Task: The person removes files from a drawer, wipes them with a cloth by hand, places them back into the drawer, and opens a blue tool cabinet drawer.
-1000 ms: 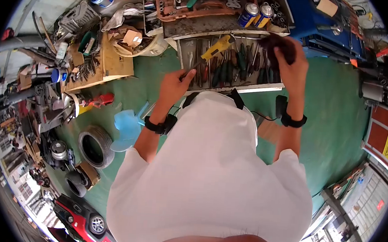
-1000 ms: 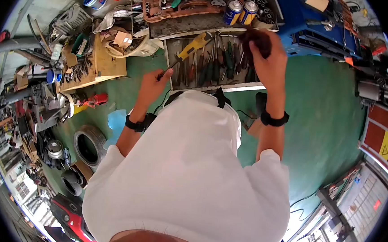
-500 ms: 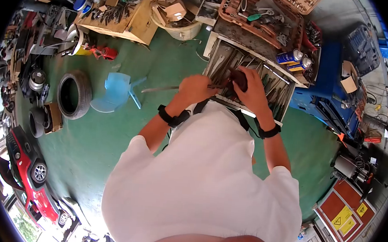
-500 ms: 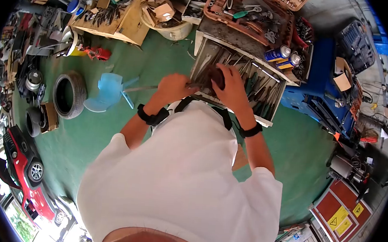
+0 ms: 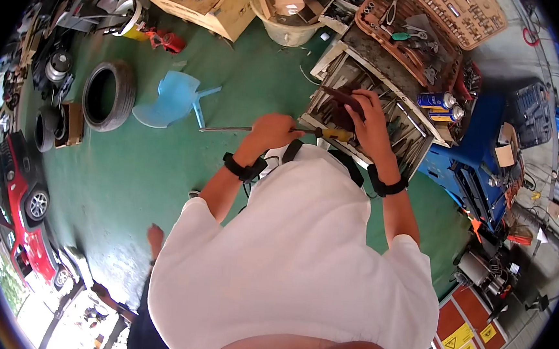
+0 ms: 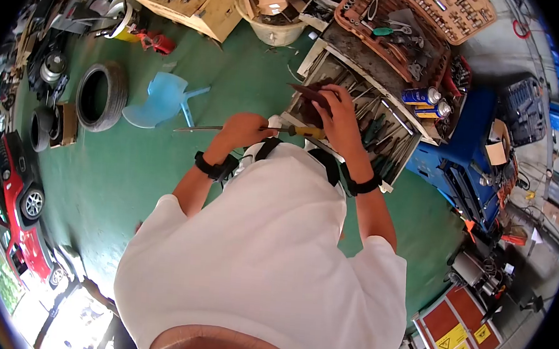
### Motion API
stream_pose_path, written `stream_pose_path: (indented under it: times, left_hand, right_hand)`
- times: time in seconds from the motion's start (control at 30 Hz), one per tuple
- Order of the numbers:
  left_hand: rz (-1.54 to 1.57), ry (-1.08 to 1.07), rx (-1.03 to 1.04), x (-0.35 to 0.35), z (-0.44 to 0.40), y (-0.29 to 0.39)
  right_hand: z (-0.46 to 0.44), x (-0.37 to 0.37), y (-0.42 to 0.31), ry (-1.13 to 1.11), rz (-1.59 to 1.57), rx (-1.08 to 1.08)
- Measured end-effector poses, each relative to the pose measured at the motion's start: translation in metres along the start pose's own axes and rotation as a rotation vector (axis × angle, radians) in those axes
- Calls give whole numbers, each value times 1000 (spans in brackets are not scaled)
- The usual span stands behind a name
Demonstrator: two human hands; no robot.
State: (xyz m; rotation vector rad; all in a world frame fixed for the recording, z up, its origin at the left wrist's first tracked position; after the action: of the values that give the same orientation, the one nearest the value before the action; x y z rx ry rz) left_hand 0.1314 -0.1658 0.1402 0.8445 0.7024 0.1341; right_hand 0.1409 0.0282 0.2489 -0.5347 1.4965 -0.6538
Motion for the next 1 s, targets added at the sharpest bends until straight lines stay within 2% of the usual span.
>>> stream_pose_path:
  times: [0.07, 0.1, 0.13, 0.2, 0.27, 0.33, 0.37, 0.5, 0.57, 0.6, 0.67, 0.77, 0.87, 0.93, 1.0]
  left_hand:
    - [-97, -15, -18, 9, 5, 5]
    - [-63, 1, -29, 15, 4, 3]
    - [-16, 34, -20, 19, 4, 3]
    - [79, 47, 33, 27, 2, 8]
    - [132, 70, 13, 32, 2, 14]
    - [161, 87, -6, 40, 4, 20]
    - [174, 116, -33, 41, 5, 21]
    - [138, 239, -79, 57, 4, 34]
    - [212, 269, -103, 66, 5, 43]
    - [292, 302, -138, 70, 7, 48]
    - [313, 368, -158, 74, 9, 63]
    - [336, 469, -175, 82, 12, 81]
    - [325, 535, -125, 92, 17, 103]
    - [310, 568, -81, 101, 22, 121]
    - [378, 597, -52, 111, 27, 137]
  right_hand:
    - [0, -10, -41, 92, 345, -348]
    - [1, -9, -51, 85, 467, -446]
    - [2, -8, -46, 76, 471, -447]
    - [3, 11, -15, -146, 536, -377]
    - [8, 7, 1, -182, 525, -391]
    - [7, 0, 21, -282, 554, -229]
    - [9, -9, 19, -247, 445, -232]
    - [34, -51, 3, -138, 357, -266]
    - [61, -73, -16, -87, 227, -501]
    - [73, -84, -12, -88, 223, -497]
    - [94, -92, 9, -240, 106, -405]
    - [124, -107, 46, -297, 93, -405]
    - [137, -123, 99, -276, 66, -304]
    - [141, -129, 124, -222, 103, -318]
    - [137, -141, 152, -94, 131, -225]
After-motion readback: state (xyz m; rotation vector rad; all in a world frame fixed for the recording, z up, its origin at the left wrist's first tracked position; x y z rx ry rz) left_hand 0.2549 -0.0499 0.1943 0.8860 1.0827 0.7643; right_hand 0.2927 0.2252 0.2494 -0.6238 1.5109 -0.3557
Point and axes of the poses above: each hand's wrist, its own z-axis away from the middle knuckle, its own x-axis out of the palm, y = z × x, the point moved 10 cm from there along -z, towards the middle knuckle, and after that the axes turned 8 degrees about z, right-handed, at the moved point
